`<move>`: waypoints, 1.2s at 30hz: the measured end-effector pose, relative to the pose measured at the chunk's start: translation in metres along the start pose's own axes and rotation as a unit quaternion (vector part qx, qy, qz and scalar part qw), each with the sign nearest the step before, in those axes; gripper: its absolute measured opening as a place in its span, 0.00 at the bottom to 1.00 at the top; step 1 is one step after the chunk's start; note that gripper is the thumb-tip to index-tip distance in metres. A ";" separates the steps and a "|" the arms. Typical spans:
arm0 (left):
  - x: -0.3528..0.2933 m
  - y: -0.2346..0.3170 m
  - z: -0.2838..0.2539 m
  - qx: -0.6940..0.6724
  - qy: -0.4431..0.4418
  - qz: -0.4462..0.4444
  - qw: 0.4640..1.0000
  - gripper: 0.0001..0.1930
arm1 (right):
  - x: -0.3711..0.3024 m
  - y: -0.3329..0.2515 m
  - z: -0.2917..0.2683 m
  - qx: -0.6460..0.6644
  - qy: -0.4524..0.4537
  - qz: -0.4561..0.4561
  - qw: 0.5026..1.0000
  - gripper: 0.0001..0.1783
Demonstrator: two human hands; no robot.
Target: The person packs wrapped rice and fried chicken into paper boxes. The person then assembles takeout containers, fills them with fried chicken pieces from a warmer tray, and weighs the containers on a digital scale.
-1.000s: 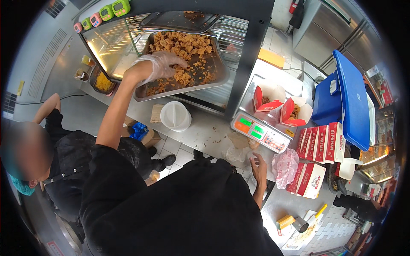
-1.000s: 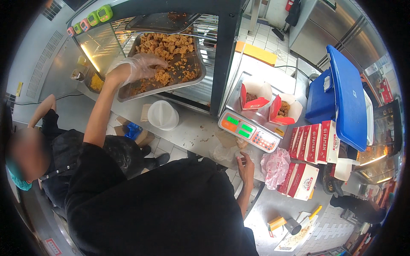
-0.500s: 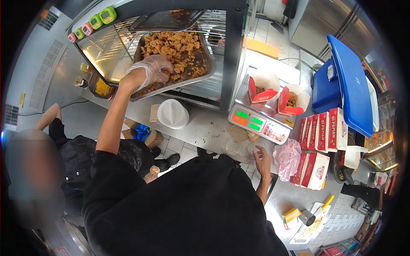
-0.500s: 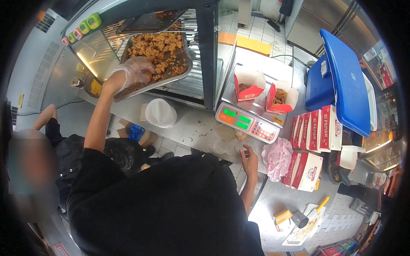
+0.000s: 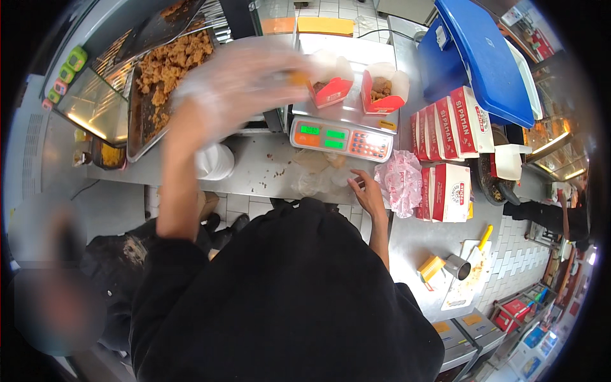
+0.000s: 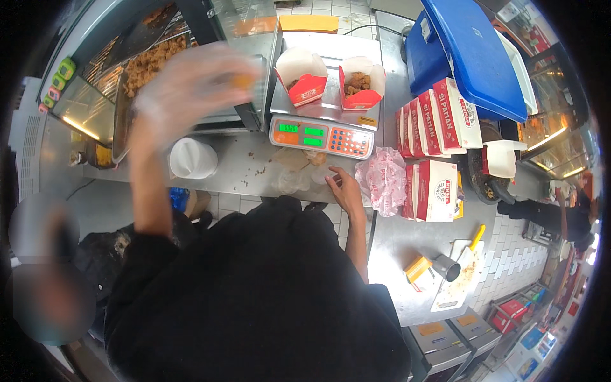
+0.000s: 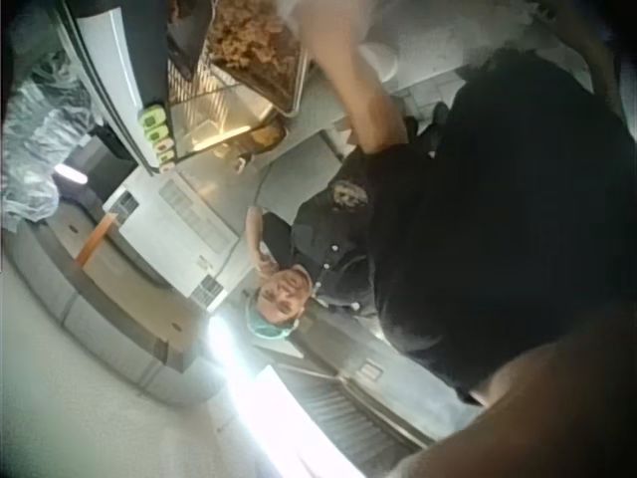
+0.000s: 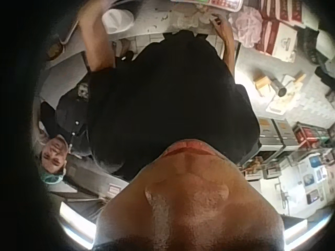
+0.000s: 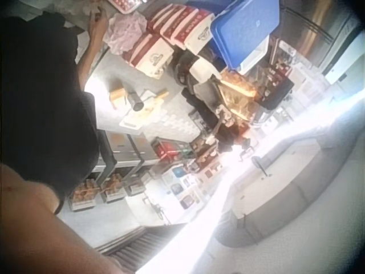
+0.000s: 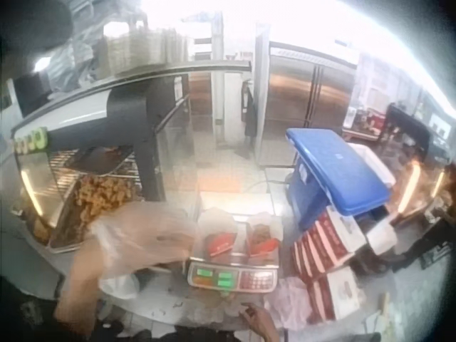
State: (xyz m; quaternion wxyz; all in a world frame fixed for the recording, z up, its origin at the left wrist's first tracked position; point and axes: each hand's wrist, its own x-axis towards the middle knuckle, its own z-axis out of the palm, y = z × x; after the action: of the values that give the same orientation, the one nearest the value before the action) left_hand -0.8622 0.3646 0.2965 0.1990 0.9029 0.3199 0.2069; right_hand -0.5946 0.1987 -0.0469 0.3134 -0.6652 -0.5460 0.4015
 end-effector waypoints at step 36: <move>-0.140 -0.162 -0.062 0.166 -0.081 -0.226 0.957 0.13 | 0.052 -0.055 0.001 -0.027 -0.076 -0.104 0.991 0.20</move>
State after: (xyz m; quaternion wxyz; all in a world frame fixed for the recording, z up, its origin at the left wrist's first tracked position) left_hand -1.0730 0.4027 0.2345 0.1134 0.8412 0.5280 0.0270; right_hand -0.6177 0.2606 -0.0106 0.2927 -0.5803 -0.6455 0.4011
